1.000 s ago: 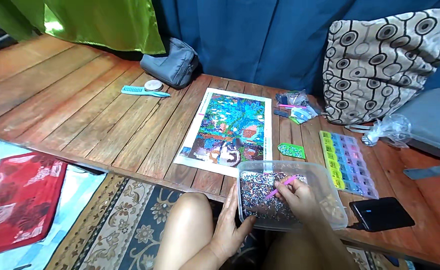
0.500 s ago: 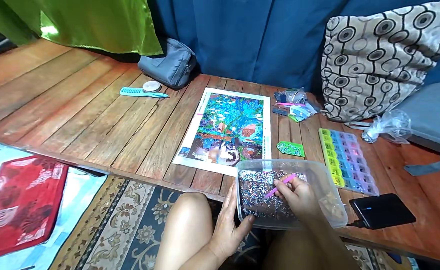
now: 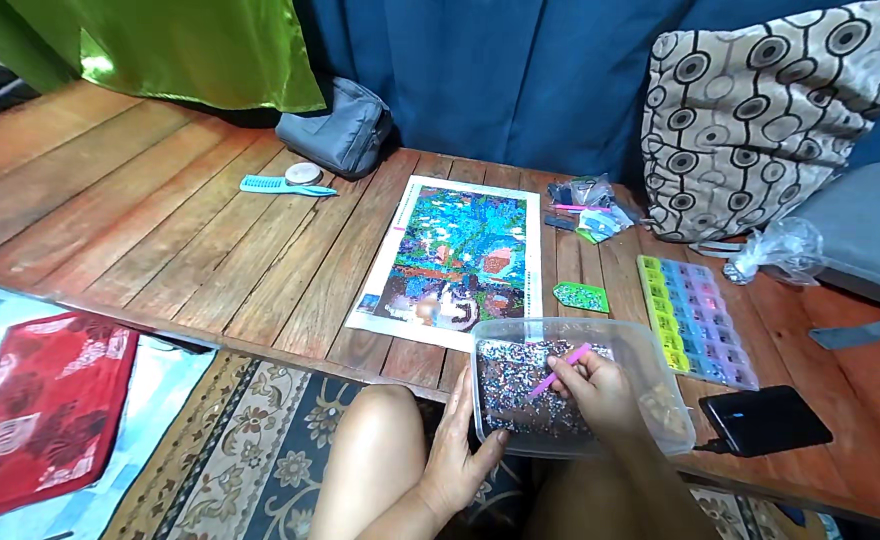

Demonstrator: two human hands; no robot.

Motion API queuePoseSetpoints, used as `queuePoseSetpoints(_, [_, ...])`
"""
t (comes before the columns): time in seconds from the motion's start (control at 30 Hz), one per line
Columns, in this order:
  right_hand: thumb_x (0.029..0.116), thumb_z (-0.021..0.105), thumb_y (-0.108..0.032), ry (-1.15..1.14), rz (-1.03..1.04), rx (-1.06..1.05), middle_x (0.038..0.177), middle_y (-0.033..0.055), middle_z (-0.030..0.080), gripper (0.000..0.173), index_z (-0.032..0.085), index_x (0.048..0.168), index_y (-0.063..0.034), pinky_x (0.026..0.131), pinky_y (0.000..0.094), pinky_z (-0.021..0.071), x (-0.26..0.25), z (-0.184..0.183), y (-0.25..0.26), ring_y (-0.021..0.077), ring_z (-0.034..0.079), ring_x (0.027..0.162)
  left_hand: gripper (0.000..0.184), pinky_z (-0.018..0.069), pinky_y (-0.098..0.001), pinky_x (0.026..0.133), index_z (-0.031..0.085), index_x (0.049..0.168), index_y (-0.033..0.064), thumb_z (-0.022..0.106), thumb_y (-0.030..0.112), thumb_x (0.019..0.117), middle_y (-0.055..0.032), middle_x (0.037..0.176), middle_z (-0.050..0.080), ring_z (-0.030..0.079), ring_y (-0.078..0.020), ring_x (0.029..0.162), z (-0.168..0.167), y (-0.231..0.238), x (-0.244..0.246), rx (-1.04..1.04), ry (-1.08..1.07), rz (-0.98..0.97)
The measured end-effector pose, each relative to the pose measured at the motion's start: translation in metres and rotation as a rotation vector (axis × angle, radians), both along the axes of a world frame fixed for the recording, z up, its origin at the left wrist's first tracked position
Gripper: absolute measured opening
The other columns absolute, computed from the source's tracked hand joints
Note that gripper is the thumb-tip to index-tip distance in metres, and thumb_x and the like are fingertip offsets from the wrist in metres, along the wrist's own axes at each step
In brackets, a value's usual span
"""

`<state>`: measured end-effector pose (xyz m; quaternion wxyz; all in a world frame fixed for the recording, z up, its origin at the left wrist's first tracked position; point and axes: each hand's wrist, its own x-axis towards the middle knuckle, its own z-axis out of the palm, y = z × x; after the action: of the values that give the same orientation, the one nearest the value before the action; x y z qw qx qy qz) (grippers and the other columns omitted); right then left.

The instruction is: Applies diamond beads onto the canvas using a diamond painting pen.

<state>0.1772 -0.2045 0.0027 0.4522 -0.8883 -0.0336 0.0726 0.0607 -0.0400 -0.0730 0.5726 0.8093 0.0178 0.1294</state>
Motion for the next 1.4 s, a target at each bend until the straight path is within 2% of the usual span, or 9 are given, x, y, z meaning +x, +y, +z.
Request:
queuePoseSetpoints(0.27, [0.1003, 0.065, -0.012, -0.043, -0.058, 0.015, 0.061, -0.0005, 0.057, 0.022, 0.059, 0.082, -0.0007, 0.055, 0.0222, 0.0469, -0.001, 0.000, 0.000, 0.0038, 0.054, 0.053, 0.087, 0.0262, -0.0376, 0.122, 0.039, 0.149, -0.0130, 0.049, 0.056, 0.0957, -0.0324, 0.155, 0.037, 0.036, -0.0335, 0.149, 0.002, 0.000, -0.001, -0.002, 0.017, -0.001])
queuePoseSetpoints(0.47, [0.1002, 0.065, -0.013, -0.077, -0.063, 0.024, 0.062, -0.0014, 0.058, 0.020, 0.061, 0.084, -0.0013, 0.055, 0.0227, 0.0470, -0.003, 0.003, -0.003, 0.0035, 0.054, 0.053, 0.087, 0.0287, -0.0373, 0.121, 0.040, 0.148, -0.0128, 0.049, 0.057, 0.0960, -0.0318, 0.153, 0.040, 0.039, -0.0327, 0.147, -0.004, 0.000, 0.001, 0.003, -0.008, 0.002])
queuePoseSetpoints(0.7, [0.0980, 0.065, -0.015, -0.192, 0.038, -0.069, 0.062, -0.0001, 0.056, 0.018, 0.064, 0.085, -0.0027, 0.057, 0.0278, 0.0458, -0.007, 0.001, -0.013, 0.0069, 0.053, 0.056, 0.089, 0.0285, -0.0370, 0.121, 0.042, 0.148, -0.0117, 0.047, 0.061, 0.0964, -0.0304, 0.153, 0.042, 0.040, -0.0307, 0.147, -0.006, 0.000, 0.001, 0.010, -0.034, 0.014])
queuePoseSetpoints(0.87, [0.0975, 0.064, -0.017, -0.208, 0.085, -0.054, 0.064, 0.0006, 0.060, 0.017, 0.066, 0.087, -0.0032, 0.057, 0.0268, 0.0479, -0.008, 0.000, -0.016, 0.0070, 0.056, 0.057, 0.088, 0.0279, -0.0358, 0.122, 0.041, 0.149, -0.0117, 0.046, 0.060, 0.0972, -0.0304, 0.154, 0.041, 0.038, -0.0291, 0.148, -0.005, 0.001, 0.002, 0.004, -0.033, 0.006])
queuePoseSetpoints(1.2, [0.0975, 0.065, -0.013, -0.200, 0.078, -0.047, 0.063, -0.0003, 0.056, 0.015, 0.064, 0.086, -0.0039, 0.056, 0.0260, 0.0455, -0.010, -0.001, -0.017, 0.0065, 0.053, 0.056, 0.085, 0.0294, -0.0351, 0.120, 0.044, 0.146, -0.0128, 0.048, 0.057, 0.0967, -0.0315, 0.151, 0.044, 0.042, -0.0310, 0.146, -0.004, 0.000, 0.001, 0.036, -0.028, 0.032])
queuePoseSetpoints(1.4, [0.0966, 0.065, -0.012, -0.217, 0.084, -0.066, 0.062, -0.0002, 0.055, 0.015, 0.065, 0.084, -0.0035, 0.057, 0.0270, 0.0444, -0.011, -0.001, -0.016, 0.0074, 0.052, 0.056, 0.087, 0.0293, -0.0356, 0.121, 0.043, 0.147, -0.0124, 0.046, 0.058, 0.0970, -0.0312, 0.151, 0.044, 0.041, -0.0306, 0.146, -0.005, 0.000, 0.000, 0.044, -0.036, 0.032])
